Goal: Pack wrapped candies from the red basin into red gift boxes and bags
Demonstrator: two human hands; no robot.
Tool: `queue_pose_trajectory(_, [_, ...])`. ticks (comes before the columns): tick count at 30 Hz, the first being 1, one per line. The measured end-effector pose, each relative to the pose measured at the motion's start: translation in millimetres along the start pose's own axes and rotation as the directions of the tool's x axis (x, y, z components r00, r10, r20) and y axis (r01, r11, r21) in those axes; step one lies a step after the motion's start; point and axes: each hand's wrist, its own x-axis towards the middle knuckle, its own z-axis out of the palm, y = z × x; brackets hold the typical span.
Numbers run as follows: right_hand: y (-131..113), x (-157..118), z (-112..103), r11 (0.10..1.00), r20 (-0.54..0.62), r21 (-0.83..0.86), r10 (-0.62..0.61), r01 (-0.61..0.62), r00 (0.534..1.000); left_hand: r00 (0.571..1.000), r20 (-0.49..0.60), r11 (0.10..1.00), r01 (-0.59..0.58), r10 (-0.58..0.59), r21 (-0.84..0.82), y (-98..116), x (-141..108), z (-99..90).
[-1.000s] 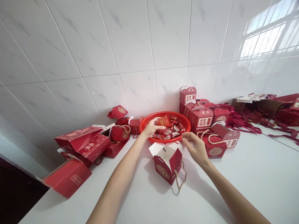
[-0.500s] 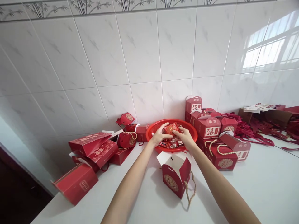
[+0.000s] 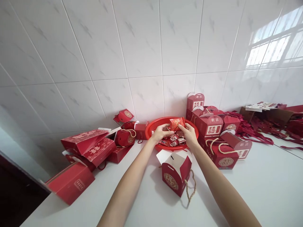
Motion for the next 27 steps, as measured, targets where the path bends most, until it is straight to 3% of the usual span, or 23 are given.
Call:
queue_pose_trajectory(4, [6, 7, -4, 0.999, -0.075, 0.01, -0.038, 0.039, 0.996, 0.999, -0.013, 0.999, -0.036, 0.036, 0.018, -2, 2, -1.9])
queue_pose_trajectory(9, [14, 18, -14, 0.995, -0.205, -0.006, -0.103, 0.104, 0.973, 0.979, -0.178, 0.994, -0.107, 0.101, -0.024, -6, 7, -5.5])
queue_pose_trajectory(13, [17, 21, -18, 0.991, -0.244, -0.073, -0.13, 0.115, 0.961, 0.956, -0.271, 0.991, -0.129, 0.111, -0.048, -7, 8, -7.9])
queue_pose_trajectory(16, [13, 16, -14, 0.984, -0.189, -0.132, -0.141, 0.118, 0.972, 0.953, -0.279, 0.984, -0.15, 0.119, -0.092, -7, 7, -8.9])
queue_pose_trajectory(23, [-2, 2, -4, 0.975, 0.123, -0.191, -0.09, 0.112, 0.988, 0.976, -0.188, 0.987, -0.13, 0.111, -0.091, -9, 5, -5.7])
queue_pose_trajectory(27, [-1, 4, -6, 0.975, 0.08, -0.184, -0.113, 0.126, 0.99, 0.977, -0.192, 0.991, -0.07, 0.092, 0.116, -12, 12, -7.3])
